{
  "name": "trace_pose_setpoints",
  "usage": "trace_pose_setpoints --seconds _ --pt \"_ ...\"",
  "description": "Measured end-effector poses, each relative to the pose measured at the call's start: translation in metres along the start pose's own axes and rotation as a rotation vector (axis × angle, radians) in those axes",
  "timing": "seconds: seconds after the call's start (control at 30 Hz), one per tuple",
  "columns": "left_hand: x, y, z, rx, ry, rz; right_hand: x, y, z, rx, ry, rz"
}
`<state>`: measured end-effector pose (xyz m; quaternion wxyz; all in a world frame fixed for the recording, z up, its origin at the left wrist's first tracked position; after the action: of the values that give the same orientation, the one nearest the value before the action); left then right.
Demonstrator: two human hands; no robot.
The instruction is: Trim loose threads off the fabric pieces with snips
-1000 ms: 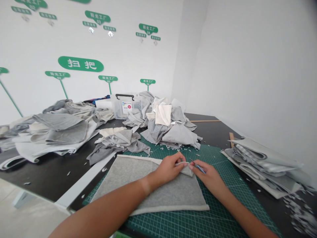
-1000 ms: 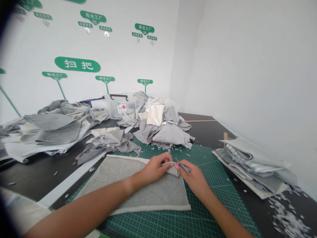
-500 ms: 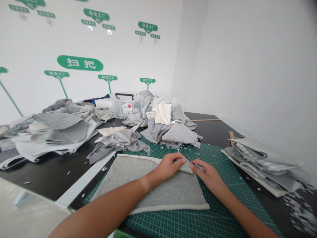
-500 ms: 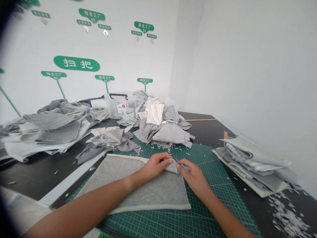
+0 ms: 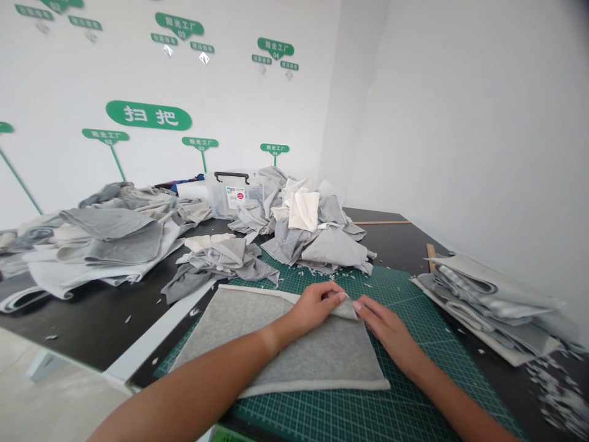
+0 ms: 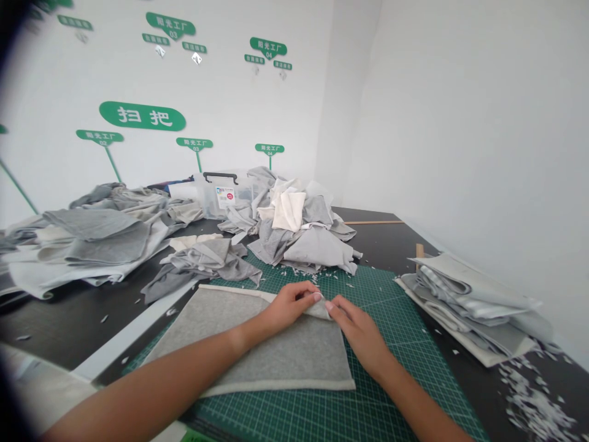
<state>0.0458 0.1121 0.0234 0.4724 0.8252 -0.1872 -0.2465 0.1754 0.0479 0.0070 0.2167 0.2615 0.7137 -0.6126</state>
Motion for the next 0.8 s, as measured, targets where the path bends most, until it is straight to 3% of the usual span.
trace_pose_setpoints --seconds 0.8 --pt "0.0048 -0.0066 -0.0008 -0.018 -0.043 0.052 0.0015 -0.0074 0.0061 0.004 0.045 0.132"
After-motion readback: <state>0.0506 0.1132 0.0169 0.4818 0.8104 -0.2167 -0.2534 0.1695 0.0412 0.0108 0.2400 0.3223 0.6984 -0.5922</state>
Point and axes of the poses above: each hand's wrist, its own z-axis away from the middle knuckle, its own x-axis out of the palm, y = z × x, the point moved 10 cm from there along -z, towards the middle knuckle, and after that the axes turned 3 degrees about z, right-handed, at the moved point
